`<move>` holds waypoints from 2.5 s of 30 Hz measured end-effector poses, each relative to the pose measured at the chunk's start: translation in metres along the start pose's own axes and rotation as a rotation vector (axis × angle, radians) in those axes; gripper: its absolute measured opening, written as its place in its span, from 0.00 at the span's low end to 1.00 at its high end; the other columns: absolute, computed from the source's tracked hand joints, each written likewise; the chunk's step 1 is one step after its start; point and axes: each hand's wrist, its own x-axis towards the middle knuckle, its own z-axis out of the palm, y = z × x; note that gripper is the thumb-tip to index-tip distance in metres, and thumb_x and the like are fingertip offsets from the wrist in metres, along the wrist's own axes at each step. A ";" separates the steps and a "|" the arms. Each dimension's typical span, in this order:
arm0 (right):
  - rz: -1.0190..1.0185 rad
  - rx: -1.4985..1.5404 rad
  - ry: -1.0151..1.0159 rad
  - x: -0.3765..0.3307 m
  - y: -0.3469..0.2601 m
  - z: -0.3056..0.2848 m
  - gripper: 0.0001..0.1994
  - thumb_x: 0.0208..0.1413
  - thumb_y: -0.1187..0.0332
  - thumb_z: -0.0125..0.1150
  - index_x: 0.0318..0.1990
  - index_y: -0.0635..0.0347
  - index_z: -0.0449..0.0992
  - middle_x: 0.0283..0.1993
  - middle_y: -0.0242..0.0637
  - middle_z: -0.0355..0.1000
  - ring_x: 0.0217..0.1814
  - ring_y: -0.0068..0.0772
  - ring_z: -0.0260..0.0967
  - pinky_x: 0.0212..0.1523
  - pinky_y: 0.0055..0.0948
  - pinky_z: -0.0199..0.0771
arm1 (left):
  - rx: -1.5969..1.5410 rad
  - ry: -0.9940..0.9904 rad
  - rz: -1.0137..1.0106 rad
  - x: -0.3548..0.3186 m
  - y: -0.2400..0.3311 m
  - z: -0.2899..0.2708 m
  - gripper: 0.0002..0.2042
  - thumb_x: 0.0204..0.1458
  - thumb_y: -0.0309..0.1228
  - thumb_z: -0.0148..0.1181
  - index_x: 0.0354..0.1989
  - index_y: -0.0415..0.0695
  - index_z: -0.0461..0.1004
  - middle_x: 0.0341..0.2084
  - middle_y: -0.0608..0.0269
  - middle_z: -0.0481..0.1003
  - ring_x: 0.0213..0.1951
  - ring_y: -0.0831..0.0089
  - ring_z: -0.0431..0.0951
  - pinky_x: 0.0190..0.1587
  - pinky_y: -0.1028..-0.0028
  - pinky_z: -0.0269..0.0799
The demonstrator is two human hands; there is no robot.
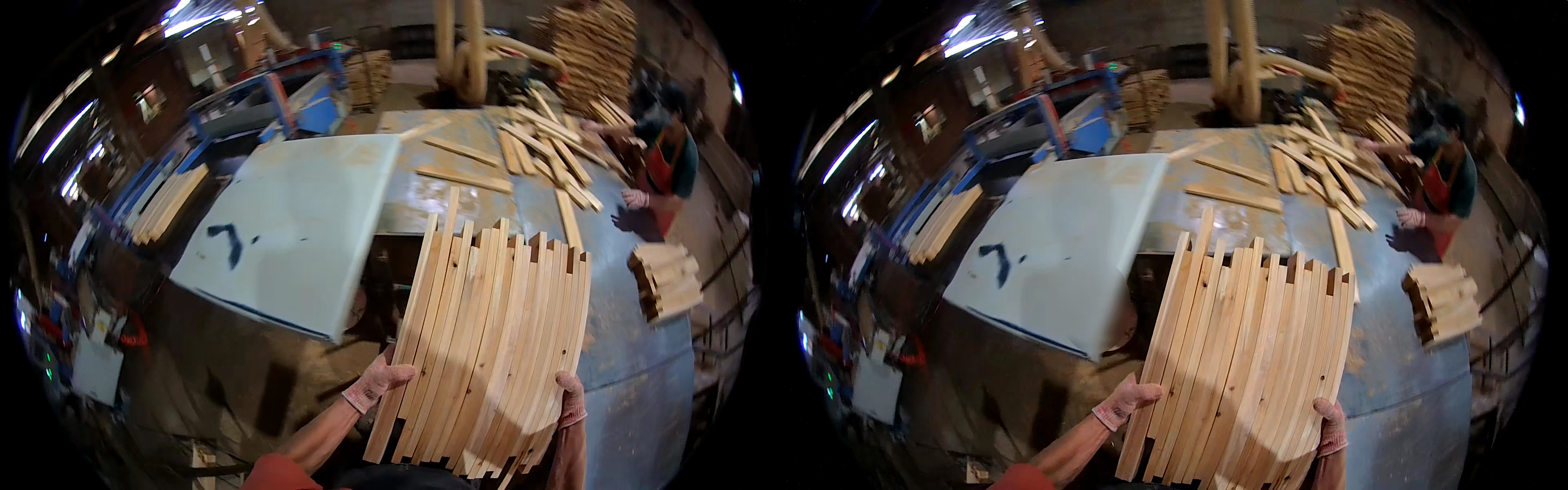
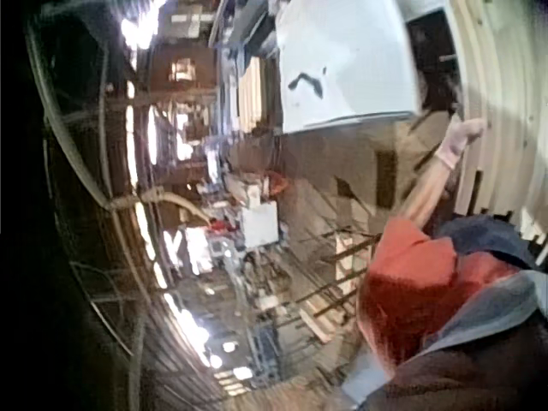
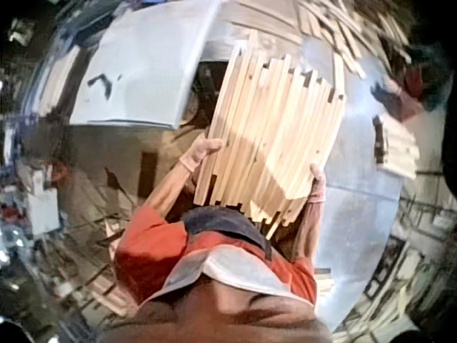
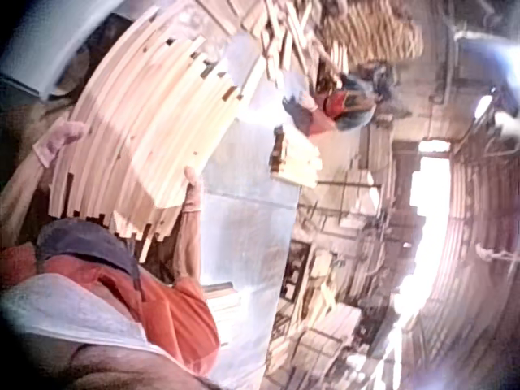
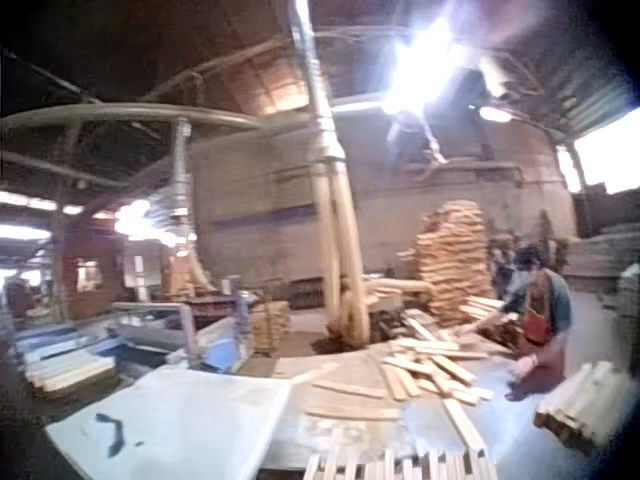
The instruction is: The person picks up stacks of wooden planks from a metal table and places them onto a conveyor belt. The person repeatedly gathers the planks, aligns them, and moves them to the conveyor, occasionally picking up stray pieces from the floor.
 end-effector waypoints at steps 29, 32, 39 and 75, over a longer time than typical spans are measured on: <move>-0.086 -0.463 -0.333 0.258 0.239 0.635 0.06 0.68 0.78 0.64 0.46 0.73 0.83 0.43 0.39 0.80 0.45 0.34 0.76 0.56 0.34 0.80 | 1.097 0.493 -0.021 -0.081 0.339 -0.635 0.49 0.58 0.66 0.62 0.77 0.37 0.64 0.70 0.38 0.70 0.68 0.45 0.75 0.71 0.54 0.69; -0.218 -0.479 -0.410 0.296 0.271 0.682 0.06 0.68 0.76 0.63 0.41 0.72 0.81 0.41 0.39 0.77 0.45 0.34 0.74 0.55 0.36 0.77 | 1.304 0.514 -0.151 -0.072 0.402 -0.677 0.54 0.55 0.73 0.57 0.79 0.39 0.62 0.73 0.36 0.67 0.70 0.43 0.73 0.71 0.52 0.69; 0.120 -0.099 -0.184 0.376 0.338 0.821 0.09 0.64 0.75 0.62 0.45 0.74 0.83 0.45 0.46 0.83 0.49 0.42 0.80 0.56 0.36 0.81 | 1.400 0.770 -0.104 -0.071 0.485 -0.770 0.55 0.58 0.70 0.58 0.86 0.52 0.45 0.73 0.32 0.66 0.71 0.43 0.73 0.71 0.51 0.70; 0.123 -1.385 -0.022 0.399 0.482 1.388 0.41 0.61 0.25 0.59 0.40 0.64 0.85 0.36 0.48 0.81 0.39 0.46 0.81 0.46 0.48 0.81 | 1.766 0.673 -0.057 -0.169 0.673 -1.230 0.43 0.71 0.62 0.46 0.83 0.42 0.52 0.83 0.41 0.50 0.82 0.43 0.48 0.82 0.45 0.40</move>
